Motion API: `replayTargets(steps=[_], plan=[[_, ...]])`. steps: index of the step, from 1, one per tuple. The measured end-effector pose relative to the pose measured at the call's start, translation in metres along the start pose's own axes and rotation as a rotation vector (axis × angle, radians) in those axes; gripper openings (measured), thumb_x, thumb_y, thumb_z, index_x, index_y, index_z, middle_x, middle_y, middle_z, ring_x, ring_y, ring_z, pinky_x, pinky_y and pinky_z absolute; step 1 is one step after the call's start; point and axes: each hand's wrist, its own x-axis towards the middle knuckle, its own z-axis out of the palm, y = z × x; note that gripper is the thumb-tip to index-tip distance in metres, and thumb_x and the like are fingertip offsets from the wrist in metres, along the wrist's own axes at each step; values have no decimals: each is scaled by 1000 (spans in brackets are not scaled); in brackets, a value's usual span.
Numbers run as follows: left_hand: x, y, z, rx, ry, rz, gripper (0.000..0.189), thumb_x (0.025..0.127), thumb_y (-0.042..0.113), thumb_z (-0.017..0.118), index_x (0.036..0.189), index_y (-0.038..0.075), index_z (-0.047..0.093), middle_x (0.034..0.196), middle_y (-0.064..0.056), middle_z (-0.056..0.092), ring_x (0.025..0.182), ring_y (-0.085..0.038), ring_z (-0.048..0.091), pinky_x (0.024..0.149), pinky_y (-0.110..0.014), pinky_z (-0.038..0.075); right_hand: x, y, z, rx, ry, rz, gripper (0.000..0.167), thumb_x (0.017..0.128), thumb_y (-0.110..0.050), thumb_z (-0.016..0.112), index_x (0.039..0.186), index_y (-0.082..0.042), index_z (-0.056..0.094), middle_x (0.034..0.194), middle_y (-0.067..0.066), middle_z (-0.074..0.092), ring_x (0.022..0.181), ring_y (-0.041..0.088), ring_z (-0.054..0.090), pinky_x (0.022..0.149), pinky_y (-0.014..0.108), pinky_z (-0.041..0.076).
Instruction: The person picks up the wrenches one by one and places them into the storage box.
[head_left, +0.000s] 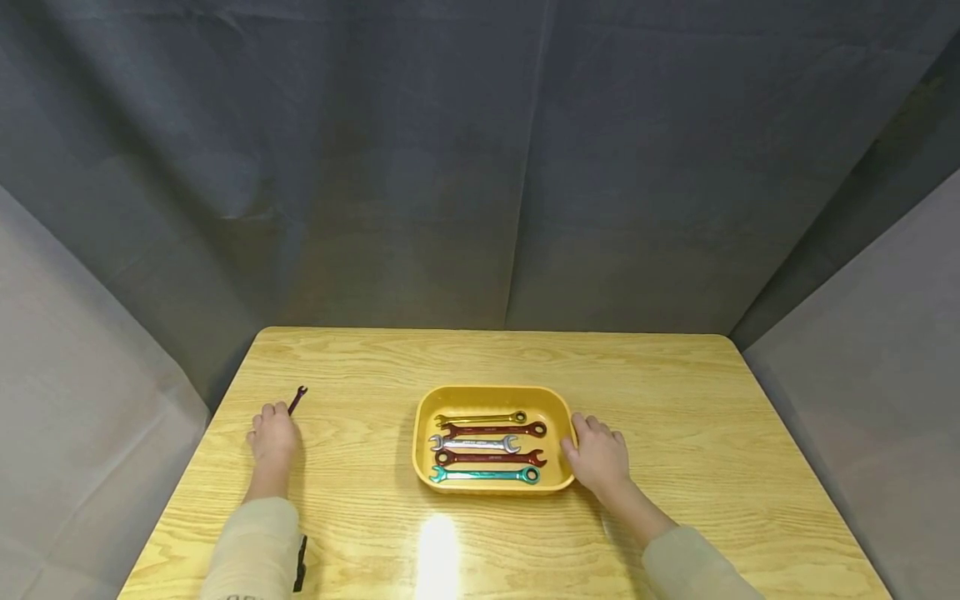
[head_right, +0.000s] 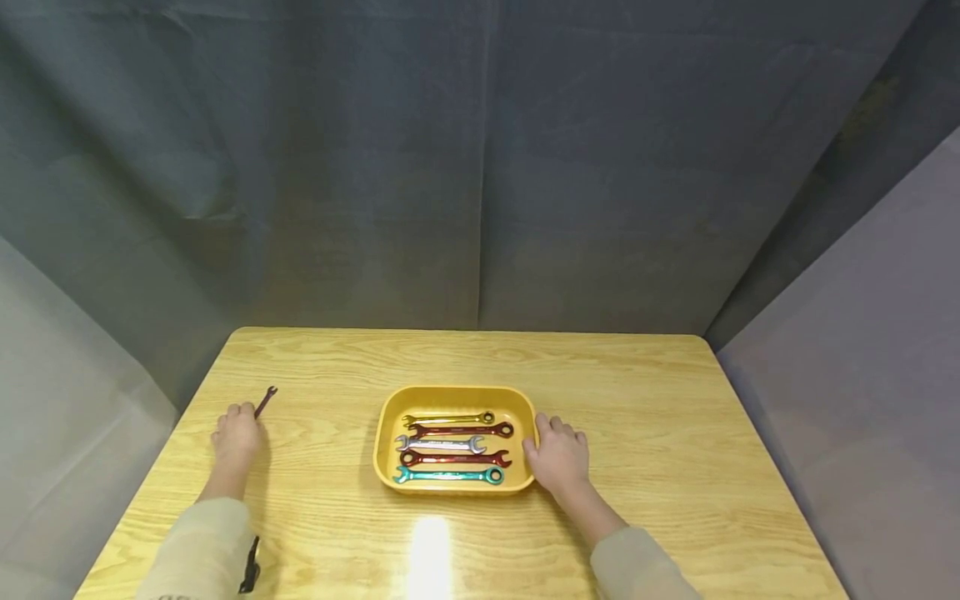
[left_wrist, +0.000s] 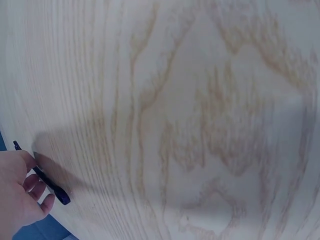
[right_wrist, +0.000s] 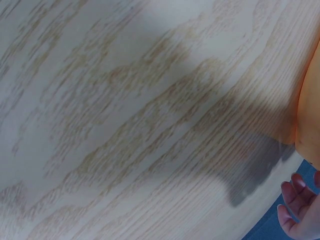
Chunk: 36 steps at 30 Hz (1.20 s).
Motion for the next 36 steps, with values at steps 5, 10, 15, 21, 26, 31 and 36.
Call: replayTargets(steps=[5, 10, 15, 21, 26, 31, 36], plan=[[1, 0, -2, 16, -27, 13, 29, 92, -5, 33, 119, -14, 40, 116, -33, 37, 106, -50, 37, 82, -59, 38, 0, 0, 1, -2, -7, 6, 40, 88, -30, 49, 119, -4, 53, 104, 16, 59, 93, 33, 57, 77, 50, 43], [3, -1, -4, 35, -30, 32, 27, 91, -7, 33, 116, -15, 41, 112, -36, 40, 103, -51, 40, 78, -59, 40, 0, 0, 0, -4, -14, 11, 41, 89, -30, 48, 119, -4, 53, 106, 16, 59, 95, 34, 56, 78, 51, 43], [4, 0, -6, 38, -50, 25, 26, 90, -9, 35, 116, -16, 40, 110, -38, 40, 102, -53, 41, 77, -59, 42, 0, -1, -1, -6, -16, 10, 41, 89, -30, 48, 120, -3, 53, 107, 16, 59, 96, 35, 56, 79, 51, 42], [4, 1, -9, 31, -77, 20, 29, 89, -11, 37, 117, -18, 37, 110, -41, 39, 102, -55, 40, 77, -59, 43, 0, -1, 0, -7, -11, 8, 39, 88, -30, 49, 117, -4, 53, 103, 15, 59, 92, 32, 57, 77, 49, 43], [4, 0, -8, 13, -93, 7, 30, 89, -11, 36, 119, -17, 35, 111, -42, 38, 104, -56, 39, 78, -61, 42, 0, -1, 0, -5, -6, 7, 39, 88, -30, 49, 117, -4, 53, 103, 15, 59, 92, 33, 57, 77, 50, 43], [4, -2, -5, -5, -98, -10, 30, 90, -9, 33, 119, -17, 34, 111, -42, 37, 105, -55, 37, 79, -62, 41, 0, -1, 0, -9, -5, 7, 39, 88, -30, 49, 117, -4, 53, 102, 14, 59, 91, 32, 57, 76, 50, 43], [4, -3, -4, -13, -98, -21, 25, 90, -9, 32, 113, -17, 36, 108, -41, 38, 104, -55, 38, 79, -60, 41, 0, -1, 0, -10, -6, 5, 39, 88, -30, 49, 117, -4, 53, 103, 15, 59, 91, 33, 57, 76, 49, 43]])
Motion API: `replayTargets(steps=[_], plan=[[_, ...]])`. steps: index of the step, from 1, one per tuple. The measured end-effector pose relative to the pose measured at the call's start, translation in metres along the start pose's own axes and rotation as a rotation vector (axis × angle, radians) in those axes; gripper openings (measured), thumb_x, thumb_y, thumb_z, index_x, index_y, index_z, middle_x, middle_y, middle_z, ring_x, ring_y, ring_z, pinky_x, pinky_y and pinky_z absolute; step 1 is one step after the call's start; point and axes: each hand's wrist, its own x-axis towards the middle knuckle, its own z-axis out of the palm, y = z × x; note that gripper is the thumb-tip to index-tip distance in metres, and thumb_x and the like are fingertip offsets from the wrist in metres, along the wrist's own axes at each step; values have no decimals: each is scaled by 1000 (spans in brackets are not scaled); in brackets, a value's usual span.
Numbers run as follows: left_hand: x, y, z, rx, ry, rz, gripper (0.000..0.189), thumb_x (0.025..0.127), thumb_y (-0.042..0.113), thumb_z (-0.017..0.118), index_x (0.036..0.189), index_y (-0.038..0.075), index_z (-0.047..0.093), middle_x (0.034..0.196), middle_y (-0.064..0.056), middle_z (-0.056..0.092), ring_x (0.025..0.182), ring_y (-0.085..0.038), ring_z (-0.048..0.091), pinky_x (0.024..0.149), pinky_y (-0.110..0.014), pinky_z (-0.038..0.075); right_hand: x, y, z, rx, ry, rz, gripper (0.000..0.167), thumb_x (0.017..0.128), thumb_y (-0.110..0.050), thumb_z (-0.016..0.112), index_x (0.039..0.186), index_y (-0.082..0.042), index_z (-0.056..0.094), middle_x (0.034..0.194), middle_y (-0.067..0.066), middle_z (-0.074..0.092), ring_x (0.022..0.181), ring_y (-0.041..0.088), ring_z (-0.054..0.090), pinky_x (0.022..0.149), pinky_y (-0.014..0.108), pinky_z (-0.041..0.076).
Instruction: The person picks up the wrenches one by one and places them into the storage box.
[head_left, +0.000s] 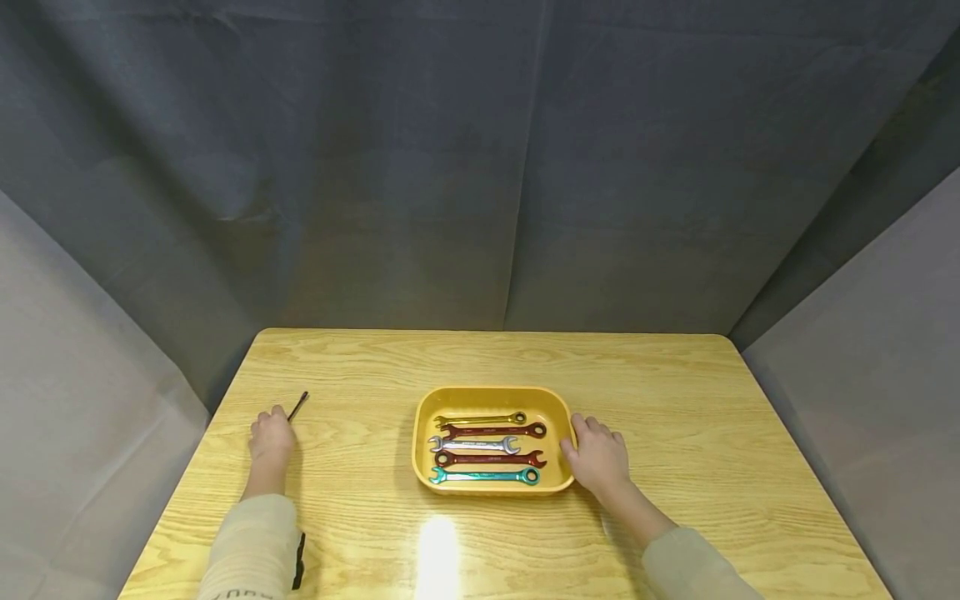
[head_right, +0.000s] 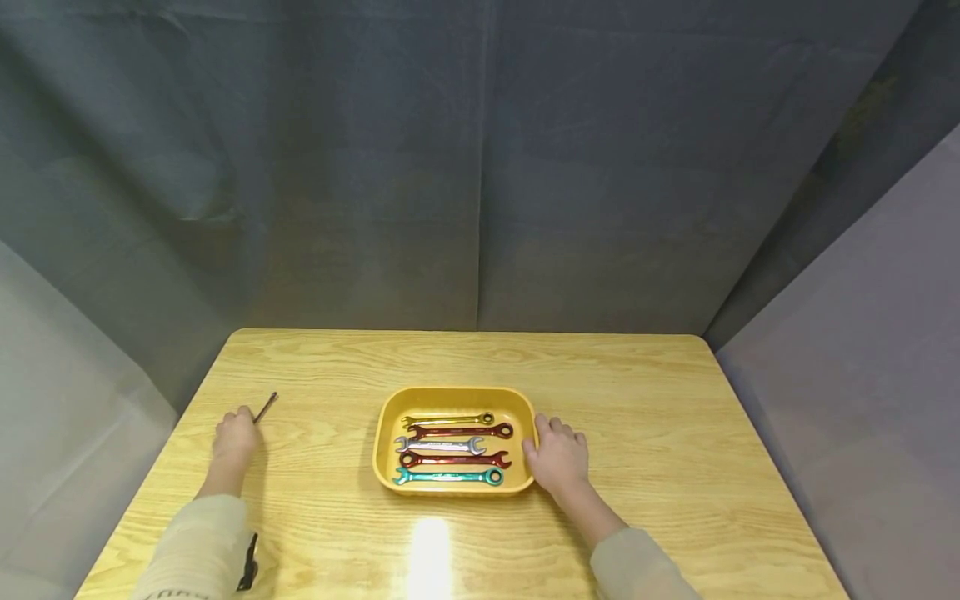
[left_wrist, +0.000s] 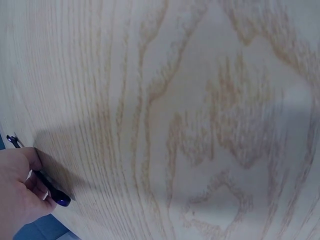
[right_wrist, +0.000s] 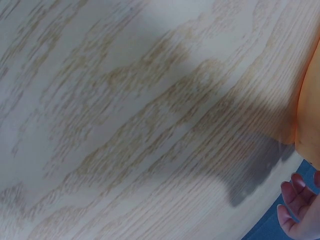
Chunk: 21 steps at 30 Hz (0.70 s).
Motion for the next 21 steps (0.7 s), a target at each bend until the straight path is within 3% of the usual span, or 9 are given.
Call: replayTargets(steps=[10, 21], plan=[[0, -3, 4, -16, -1, -8, 25, 90, -9, 34, 114, -17, 35, 111, -40, 35, 104, -54, 37, 80, -59, 41, 0, 0, 0, 6, -8, 6, 41, 88, -30, 49, 119, -3, 53, 106, 16, 59, 95, 34, 56, 79, 51, 42], [2, -9, 10, -117, 13, -43, 37, 93, 0, 31, 125, -18, 28, 118, -40, 27, 108, -52, 30, 84, -60, 36, 0, 1, 1, 1, -9, 3, 41, 89, -31, 48, 120, -3, 52, 107, 16, 58, 96, 34, 56, 80, 51, 42]])
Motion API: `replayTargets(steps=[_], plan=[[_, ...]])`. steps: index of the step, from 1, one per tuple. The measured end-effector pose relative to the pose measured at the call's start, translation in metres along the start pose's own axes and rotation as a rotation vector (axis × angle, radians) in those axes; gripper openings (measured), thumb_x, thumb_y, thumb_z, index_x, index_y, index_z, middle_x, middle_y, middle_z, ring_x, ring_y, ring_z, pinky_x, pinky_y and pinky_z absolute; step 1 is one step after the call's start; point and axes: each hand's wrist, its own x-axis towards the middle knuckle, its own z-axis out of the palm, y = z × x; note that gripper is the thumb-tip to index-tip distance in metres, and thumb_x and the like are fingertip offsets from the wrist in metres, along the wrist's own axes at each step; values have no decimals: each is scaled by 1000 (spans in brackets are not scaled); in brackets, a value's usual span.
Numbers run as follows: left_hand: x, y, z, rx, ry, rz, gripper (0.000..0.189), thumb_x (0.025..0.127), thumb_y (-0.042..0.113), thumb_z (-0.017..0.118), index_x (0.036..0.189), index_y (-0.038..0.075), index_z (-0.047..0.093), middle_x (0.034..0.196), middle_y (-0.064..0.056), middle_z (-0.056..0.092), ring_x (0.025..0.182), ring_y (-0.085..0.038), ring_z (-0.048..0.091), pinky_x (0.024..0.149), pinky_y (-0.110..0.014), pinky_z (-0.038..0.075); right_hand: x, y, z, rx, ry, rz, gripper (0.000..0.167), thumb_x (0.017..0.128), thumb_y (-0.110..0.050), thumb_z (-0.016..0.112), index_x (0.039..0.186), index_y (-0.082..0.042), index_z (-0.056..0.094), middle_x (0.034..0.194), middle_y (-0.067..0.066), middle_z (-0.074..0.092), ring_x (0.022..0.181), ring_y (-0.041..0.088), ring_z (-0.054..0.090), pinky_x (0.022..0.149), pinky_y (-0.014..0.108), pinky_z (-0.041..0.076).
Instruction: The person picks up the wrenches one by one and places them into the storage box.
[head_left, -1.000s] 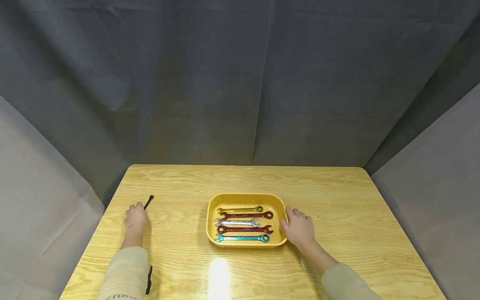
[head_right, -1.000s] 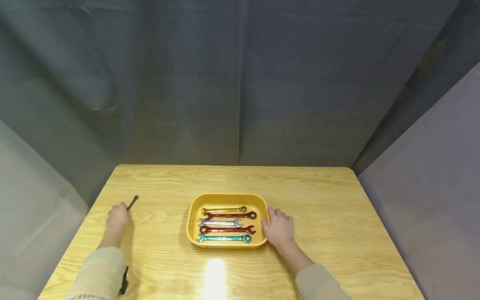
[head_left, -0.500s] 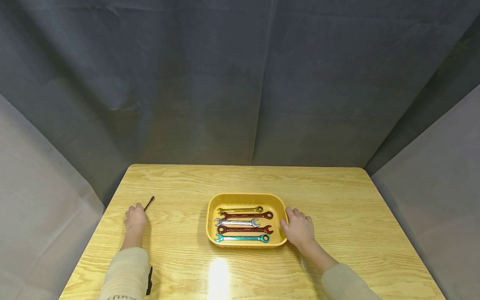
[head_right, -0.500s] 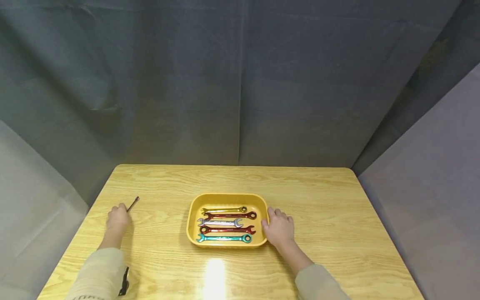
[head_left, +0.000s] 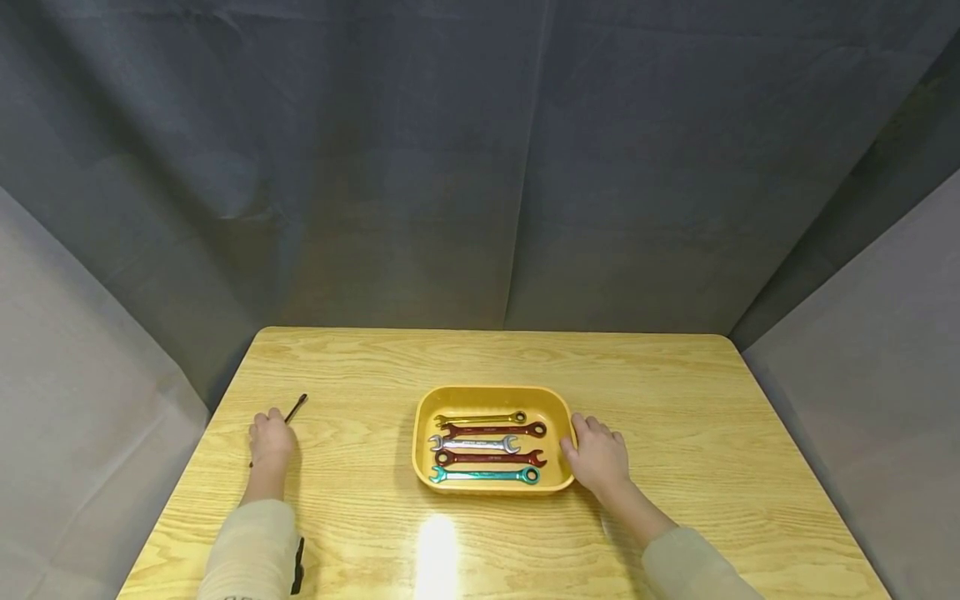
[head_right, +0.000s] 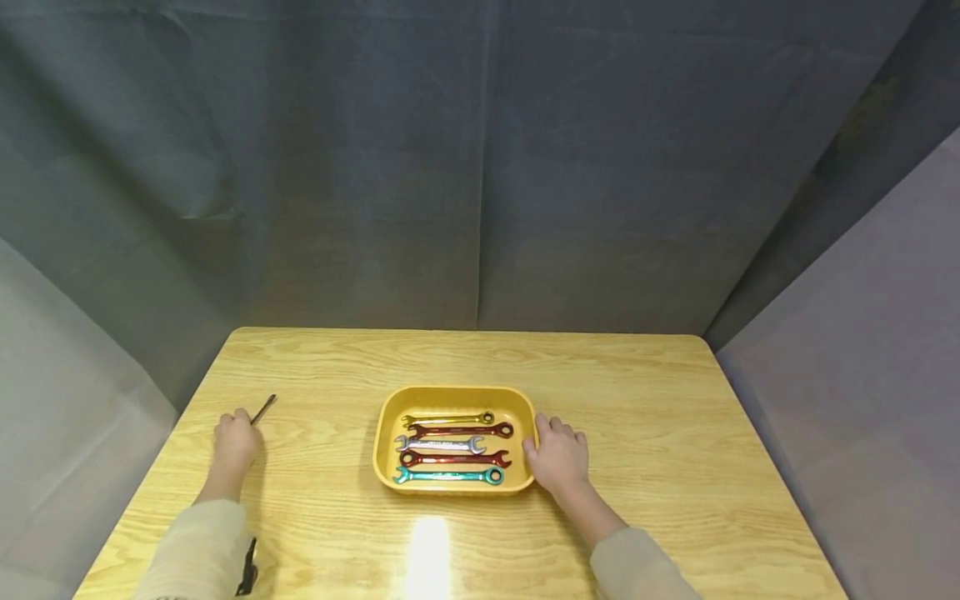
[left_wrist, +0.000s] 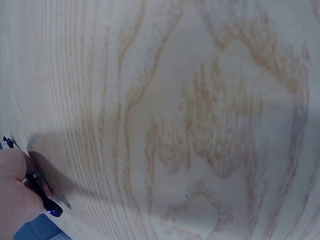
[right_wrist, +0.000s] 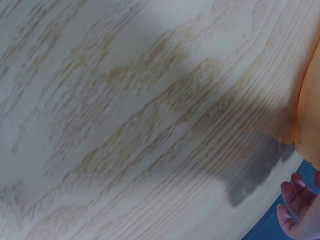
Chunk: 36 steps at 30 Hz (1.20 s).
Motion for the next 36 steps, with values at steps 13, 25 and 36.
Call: replayTargets(steps=[13, 25, 36], plan=[[-7, 14, 8, 76, 136, 93, 31, 92, 5, 40, 117, -13, 38, 111, -32, 39, 102, -46, 37, 81, -55, 37, 1, 1, 2, 3, -5, 3, 40, 88, -30, 48, 119, -4, 53, 105, 15, 58, 94, 33, 56, 79, 50, 42], [-8, 41, 14, 76, 228, 181, 29, 91, 4, 43, 115, -11, 41, 107, -27, 41, 99, -41, 38, 80, -53, 38, 1, 0, -1, 7, -13, 8, 39, 88, -30, 48, 117, -4, 53, 103, 14, 58, 93, 32, 56, 77, 50, 42], [-5, 64, 17, 21, 258, 266, 26, 90, 5, 46, 113, -7, 46, 107, -24, 45, 101, -40, 41, 83, -52, 37, 1, 0, -1, 10, -23, 10, 40, 88, -30, 48, 118, -4, 52, 107, 15, 58, 96, 34, 56, 80, 51, 41]])
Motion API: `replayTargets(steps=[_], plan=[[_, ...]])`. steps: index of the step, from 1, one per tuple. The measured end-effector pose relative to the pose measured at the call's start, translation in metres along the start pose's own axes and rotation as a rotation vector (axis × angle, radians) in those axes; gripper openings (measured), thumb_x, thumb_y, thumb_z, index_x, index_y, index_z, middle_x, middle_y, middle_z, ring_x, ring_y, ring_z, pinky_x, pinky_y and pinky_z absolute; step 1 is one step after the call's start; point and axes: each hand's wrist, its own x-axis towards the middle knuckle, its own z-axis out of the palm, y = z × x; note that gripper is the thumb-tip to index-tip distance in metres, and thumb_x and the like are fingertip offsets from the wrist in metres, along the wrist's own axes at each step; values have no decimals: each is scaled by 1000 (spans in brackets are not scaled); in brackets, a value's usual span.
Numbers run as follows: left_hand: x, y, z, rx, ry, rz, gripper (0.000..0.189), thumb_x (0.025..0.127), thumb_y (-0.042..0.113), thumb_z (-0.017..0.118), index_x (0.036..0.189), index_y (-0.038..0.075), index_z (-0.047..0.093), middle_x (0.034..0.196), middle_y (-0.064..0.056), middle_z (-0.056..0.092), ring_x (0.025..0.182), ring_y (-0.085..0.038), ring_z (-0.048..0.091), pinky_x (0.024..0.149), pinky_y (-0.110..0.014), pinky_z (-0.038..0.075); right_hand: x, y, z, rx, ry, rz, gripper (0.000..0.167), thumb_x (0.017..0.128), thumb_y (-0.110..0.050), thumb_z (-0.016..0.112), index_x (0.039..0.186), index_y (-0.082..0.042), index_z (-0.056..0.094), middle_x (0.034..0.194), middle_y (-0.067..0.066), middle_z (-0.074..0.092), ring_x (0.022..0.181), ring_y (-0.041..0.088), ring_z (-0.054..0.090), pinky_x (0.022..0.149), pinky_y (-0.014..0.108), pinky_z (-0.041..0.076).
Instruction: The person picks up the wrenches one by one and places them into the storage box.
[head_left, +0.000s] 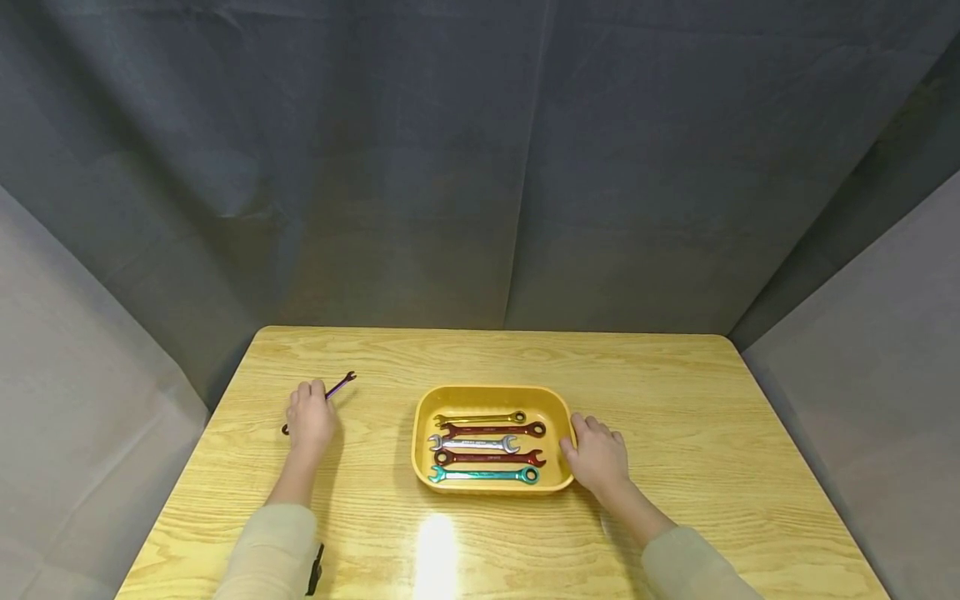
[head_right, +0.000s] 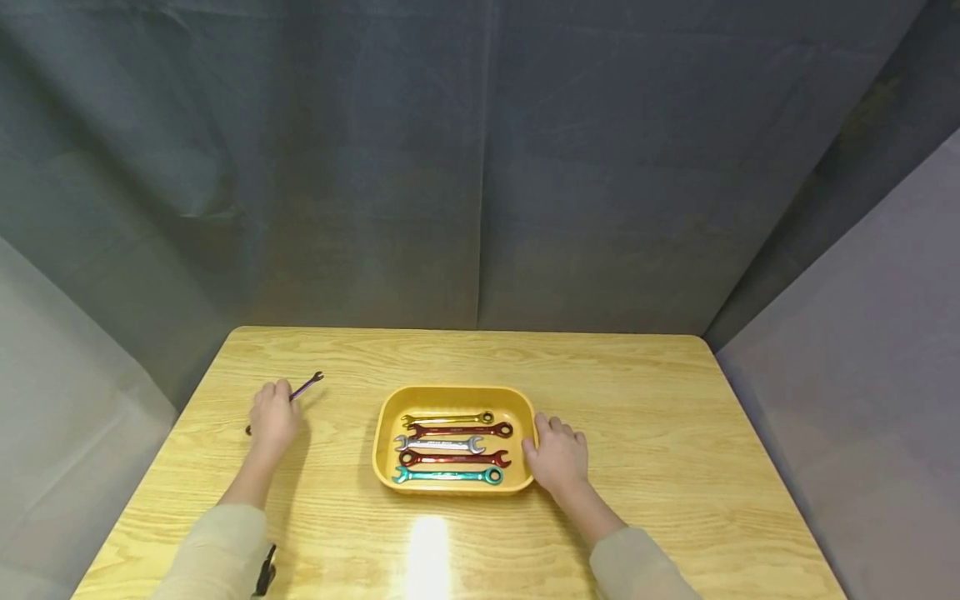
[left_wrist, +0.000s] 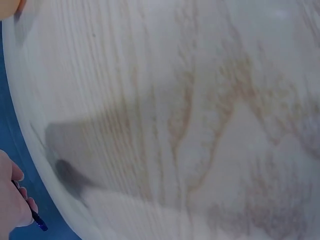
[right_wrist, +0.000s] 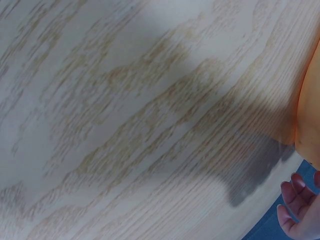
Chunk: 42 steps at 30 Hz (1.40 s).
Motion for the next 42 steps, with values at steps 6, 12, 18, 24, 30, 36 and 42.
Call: replayTargets(steps=[6, 12, 18, 24, 30, 36, 42], plan=[[3, 13, 0, 8, -9, 27, 24, 90, 6, 46, 111, -5, 48, 110, -24, 46, 100, -39, 42, 83, -51, 38, 0, 0, 1, -3, 1, 3, 41, 88, -30, 48, 119, -4, 52, 107, 15, 58, 97, 34, 56, 80, 51, 42], [4, 25, -1, 17, 1, 77, 21, 88, 5, 46, 107, -4, 49, 107, -23, 47, 96, -37, 43, 79, -50, 40, 0, 0, 1, -2, -1, 5, 41, 88, -30, 48, 120, -4, 52, 108, 15, 58, 97, 34, 55, 81, 51, 41], [4, 38, -2, 17, 15, 130, 16, 88, 4, 47, 103, -2, 50, 104, -21, 48, 95, -36, 44, 78, -48, 41, 0, 0, 1, 1, 16, -4, 39, 88, -29, 49, 117, -4, 53, 103, 14, 59, 92, 33, 56, 77, 50, 42], [3, 53, 1, 19, 12, 198, 16, 89, 4, 49, 103, -2, 50, 101, -18, 49, 93, -33, 45, 77, -46, 41, 0, 0, 1, 2, 15, 1, 39, 87, -29, 49, 117, -4, 53, 103, 14, 59, 93, 32, 56, 78, 50, 42], [0, 66, 6, 31, 22, 261, 10, 86, 3, 56, 94, 2, 51, 92, -12, 49, 86, -28, 46, 73, -40, 43, -1, -1, 1, 4, 18, -1, 40, 88, -29, 49, 118, -4, 53, 105, 15, 59, 95, 33, 56, 79, 50, 42], [-1, 79, 8, 47, 12, 308, 9, 85, 3, 56, 92, 3, 51, 89, -10, 48, 84, -27, 46, 71, -39, 43, 0, 0, 2, -2, 16, -4, 40, 88, -30, 49, 118, -4, 52, 106, 15, 58, 96, 34, 56, 79, 51, 42], [-2, 94, 11, 48, 36, 367, 8, 84, 2, 55, 92, 3, 51, 89, -11, 48, 86, -29, 47, 70, -40, 43, 0, 1, 3, -5, 23, -8, 41, 88, -30, 49, 119, -3, 52, 107, 16, 59, 97, 35, 56, 79, 51, 42]])
